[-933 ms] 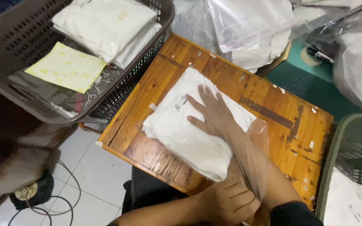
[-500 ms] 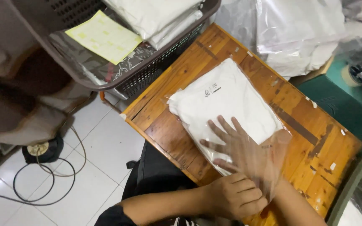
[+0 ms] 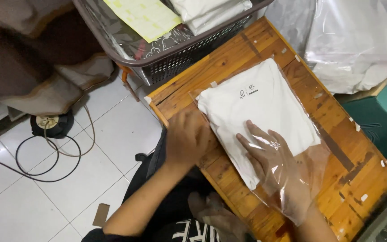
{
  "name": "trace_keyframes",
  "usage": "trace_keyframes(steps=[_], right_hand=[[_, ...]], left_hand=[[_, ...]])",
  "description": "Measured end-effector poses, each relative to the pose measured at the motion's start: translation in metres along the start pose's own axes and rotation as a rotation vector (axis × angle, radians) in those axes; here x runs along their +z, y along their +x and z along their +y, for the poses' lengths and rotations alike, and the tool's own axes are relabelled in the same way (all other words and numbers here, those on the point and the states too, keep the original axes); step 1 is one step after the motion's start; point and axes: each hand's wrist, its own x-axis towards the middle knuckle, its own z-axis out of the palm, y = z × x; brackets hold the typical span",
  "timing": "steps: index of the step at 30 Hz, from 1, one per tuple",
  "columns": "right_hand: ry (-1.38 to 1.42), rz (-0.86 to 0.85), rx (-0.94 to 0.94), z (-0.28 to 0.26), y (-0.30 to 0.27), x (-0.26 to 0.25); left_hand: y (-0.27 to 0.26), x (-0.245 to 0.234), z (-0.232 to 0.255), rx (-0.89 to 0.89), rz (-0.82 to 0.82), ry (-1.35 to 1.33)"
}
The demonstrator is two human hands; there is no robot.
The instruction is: Packaging a white t-shirt into a plastic bag and applying a label using a pen and tape.
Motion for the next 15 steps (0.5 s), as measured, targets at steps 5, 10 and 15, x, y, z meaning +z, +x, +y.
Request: trace_keyframes(steps=[5,10,15], right_hand=[[-0.300,-0.114,-0.030,0.018,-0.003,0.033],[-0.292,-0.115,-0.037,0.023,-0.005,0.036],[-0.228,-0.018,-0.059,0.018,-0.009,0.031]], left_hand=[[0.009,0.008,-0.051,-0.216,-0.113,0.292],[0.015,0.029,-0.056,-0.380,-0.196,0.215],[0.017,0.036,-0.054,-0.451,-0.164,0.196]])
